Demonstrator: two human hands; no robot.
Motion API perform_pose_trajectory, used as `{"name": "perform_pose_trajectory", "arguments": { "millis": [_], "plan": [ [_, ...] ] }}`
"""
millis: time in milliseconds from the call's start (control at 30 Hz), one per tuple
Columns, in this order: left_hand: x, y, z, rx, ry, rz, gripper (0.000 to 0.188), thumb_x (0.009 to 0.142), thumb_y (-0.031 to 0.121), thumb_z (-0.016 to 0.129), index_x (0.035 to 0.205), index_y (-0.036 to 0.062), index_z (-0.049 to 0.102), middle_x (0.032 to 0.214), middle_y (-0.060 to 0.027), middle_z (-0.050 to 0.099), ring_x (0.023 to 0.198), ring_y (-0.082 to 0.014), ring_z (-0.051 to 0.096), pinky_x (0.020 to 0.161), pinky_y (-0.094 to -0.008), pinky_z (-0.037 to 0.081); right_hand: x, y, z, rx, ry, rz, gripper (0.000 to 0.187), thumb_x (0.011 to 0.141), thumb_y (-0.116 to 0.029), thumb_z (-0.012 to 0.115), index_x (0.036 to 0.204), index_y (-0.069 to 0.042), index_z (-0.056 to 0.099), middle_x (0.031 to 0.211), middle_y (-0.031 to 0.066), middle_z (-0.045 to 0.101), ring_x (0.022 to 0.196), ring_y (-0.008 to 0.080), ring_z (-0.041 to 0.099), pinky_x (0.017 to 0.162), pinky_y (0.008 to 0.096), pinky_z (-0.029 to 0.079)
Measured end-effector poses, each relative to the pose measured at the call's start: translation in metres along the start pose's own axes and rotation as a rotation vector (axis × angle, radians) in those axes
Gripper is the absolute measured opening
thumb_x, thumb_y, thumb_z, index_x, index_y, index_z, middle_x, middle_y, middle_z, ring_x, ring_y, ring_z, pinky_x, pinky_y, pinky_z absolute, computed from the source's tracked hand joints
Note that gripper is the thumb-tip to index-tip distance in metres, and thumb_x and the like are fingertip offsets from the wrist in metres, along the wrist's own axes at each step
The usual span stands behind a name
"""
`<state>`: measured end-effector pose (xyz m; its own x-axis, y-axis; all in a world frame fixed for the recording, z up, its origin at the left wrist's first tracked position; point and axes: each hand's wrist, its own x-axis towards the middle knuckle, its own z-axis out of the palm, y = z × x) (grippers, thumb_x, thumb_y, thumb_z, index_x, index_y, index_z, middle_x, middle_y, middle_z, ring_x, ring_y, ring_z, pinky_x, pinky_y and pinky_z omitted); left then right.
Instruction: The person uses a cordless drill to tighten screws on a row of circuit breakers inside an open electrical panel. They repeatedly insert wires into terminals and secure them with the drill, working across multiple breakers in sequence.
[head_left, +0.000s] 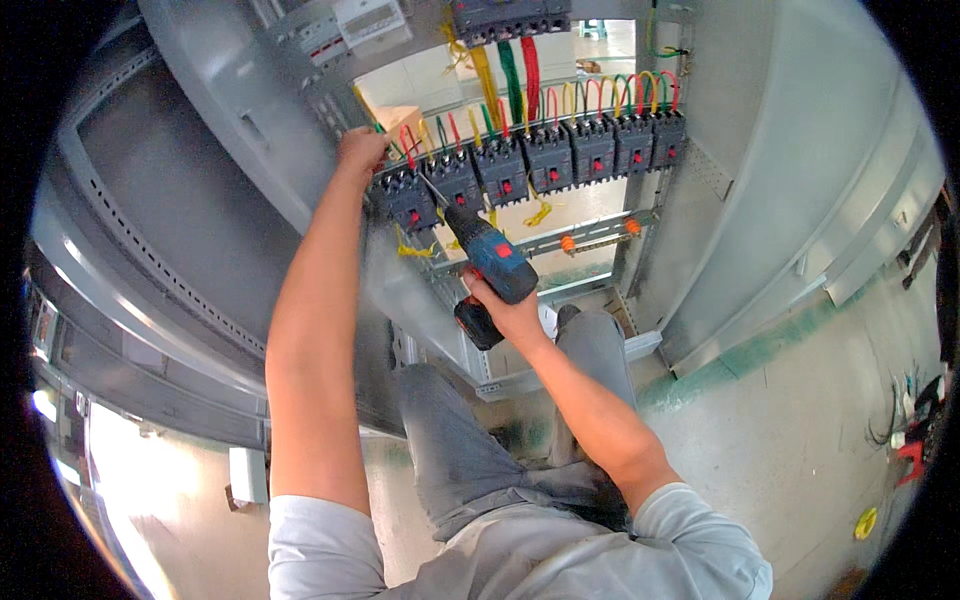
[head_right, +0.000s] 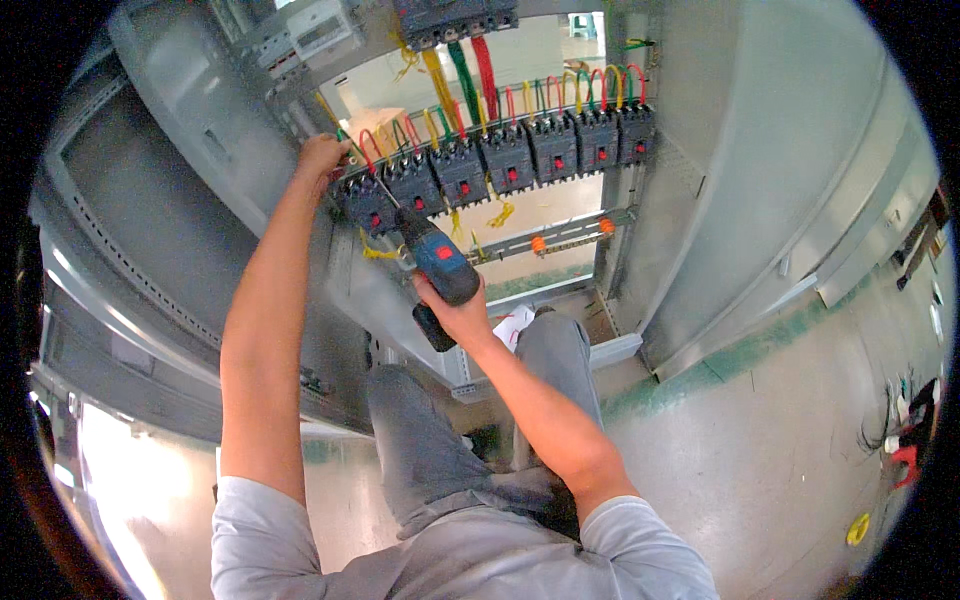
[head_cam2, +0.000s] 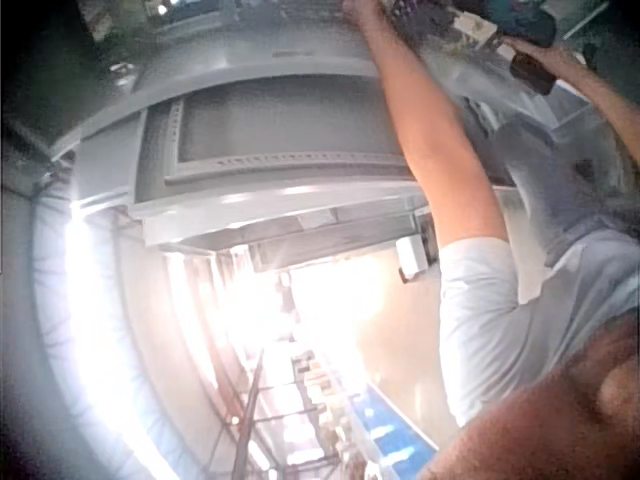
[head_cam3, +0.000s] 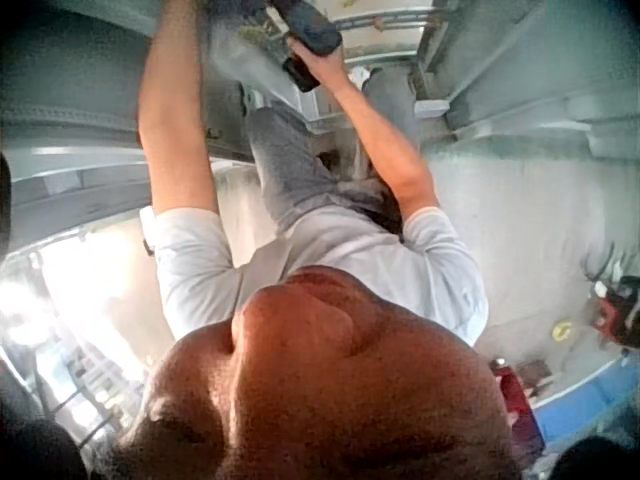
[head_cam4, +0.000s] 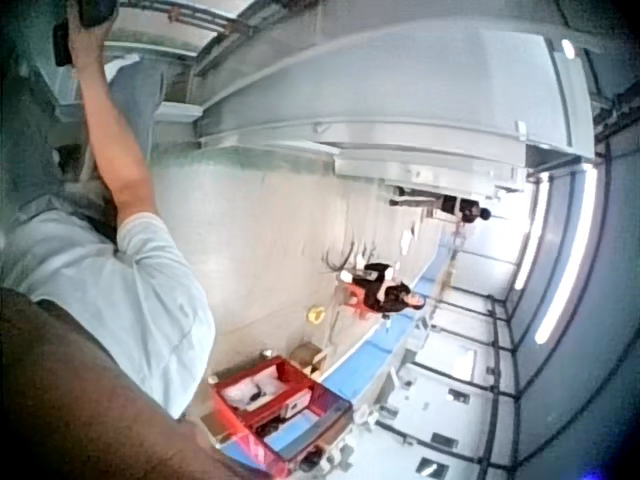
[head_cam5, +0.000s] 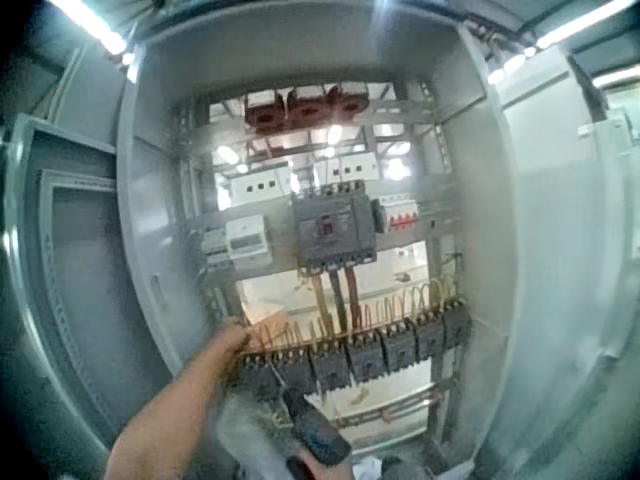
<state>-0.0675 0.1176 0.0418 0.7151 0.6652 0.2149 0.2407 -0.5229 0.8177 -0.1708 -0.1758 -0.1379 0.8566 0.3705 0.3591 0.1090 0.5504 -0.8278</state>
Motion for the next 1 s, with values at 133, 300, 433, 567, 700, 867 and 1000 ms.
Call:
{"name": "perform_pose_trajectory", "arguments": {
  "millis": [133,300,433,567,700,867,1000],
  "plan": [
    [0.019,-0.017,-0.011,0.231,0.058,0.086,0.017,0.077,0.015,0.070,0.085,0.0011,0.074,0.075,-0.0125,0.073,0.058,-0.0249,0.070,0.057,-0.0397,0.056,0.002,0.027,0.017,-0.051,-0.008,-0.057,0.024,0.084,-0.010,0.081,0.104,-0.001,0.071,0.091,0.0055,0.075,0.081,0.0145,0.069,0.080,0.0330,0.055],
    [0.014,-0.019,-0.005,0.262,0.052,0.108,0.019,0.074,0.015,0.065,0.085,0.0049,0.076,0.068,-0.0143,0.071,0.057,-0.0263,0.071,0.061,-0.0419,0.057,0.003,0.023,0.040,-0.268,0.023,-0.237,0.038,0.083,-0.009,0.081,0.118,-0.002,0.068,0.096,0.0101,0.075,0.086,0.0180,0.070,0.083,0.0344,0.055],
    [0.015,-0.026,-0.006,0.346,0.043,0.116,0.022,0.076,0.018,0.061,0.086,0.0059,0.077,0.075,-0.0174,0.074,0.066,-0.0316,0.073,0.070,-0.0440,0.058,0.005,0.027,0.057,-0.430,0.072,-0.417,0.059,0.079,-0.005,0.080,0.135,-0.001,0.061,0.102,0.0168,0.074,0.092,0.0244,0.072,0.084,0.0350,0.055],
    [0.009,-0.025,0.002,0.410,0.113,0.162,0.023,0.077,0.020,0.063,0.090,0.0061,0.077,0.094,-0.0206,0.075,0.092,-0.0378,0.074,0.085,-0.0464,0.057,-0.001,0.025,0.070,-0.530,0.087,-0.379,0.079,0.076,0.000,0.078,0.149,0.000,0.047,0.112,0.0232,0.070,0.097,0.0331,0.072,0.087,0.0379,0.055],
    [0.009,-0.026,-0.005,0.413,0.045,0.130,0.028,0.078,0.021,0.065,0.099,0.0074,0.077,0.108,-0.0212,0.074,0.106,-0.0404,0.070,0.093,-0.0478,0.054,0.005,0.025,0.086,-0.572,0.101,-0.402,0.087,0.075,0.002,0.076,0.154,0.001,0.040,0.118,0.0254,0.068,0.101,0.0389,0.070,0.091,0.0412,0.054],
    [-0.008,-0.016,0.001,0.459,0.093,0.203,0.030,0.077,0.019,0.065,0.103,0.0091,0.078,0.108,-0.0223,0.074,0.105,-0.0410,0.070,0.092,-0.0483,0.054,0.003,0.012,0.101,-0.653,0.142,-0.372,0.090,0.073,0.002,0.076,0.155,0.000,0.038,0.119,0.0263,0.067,0.101,0.0418,0.069,0.091,0.0428,0.054],
    [-0.005,-0.024,-0.006,0.374,0.067,0.182,0.029,0.078,0.018,0.063,0.102,0.0083,0.077,0.106,-0.0225,0.074,0.103,-0.0413,0.070,0.091,-0.0485,0.054,0.003,0.022,0.101,-0.621,0.130,-0.401,0.090,0.074,-0.001,0.077,0.156,-0.004,0.038,0.115,0.0257,0.068,0.098,0.0420,0.070,0.086,0.0429,0.055]
  ]
}}
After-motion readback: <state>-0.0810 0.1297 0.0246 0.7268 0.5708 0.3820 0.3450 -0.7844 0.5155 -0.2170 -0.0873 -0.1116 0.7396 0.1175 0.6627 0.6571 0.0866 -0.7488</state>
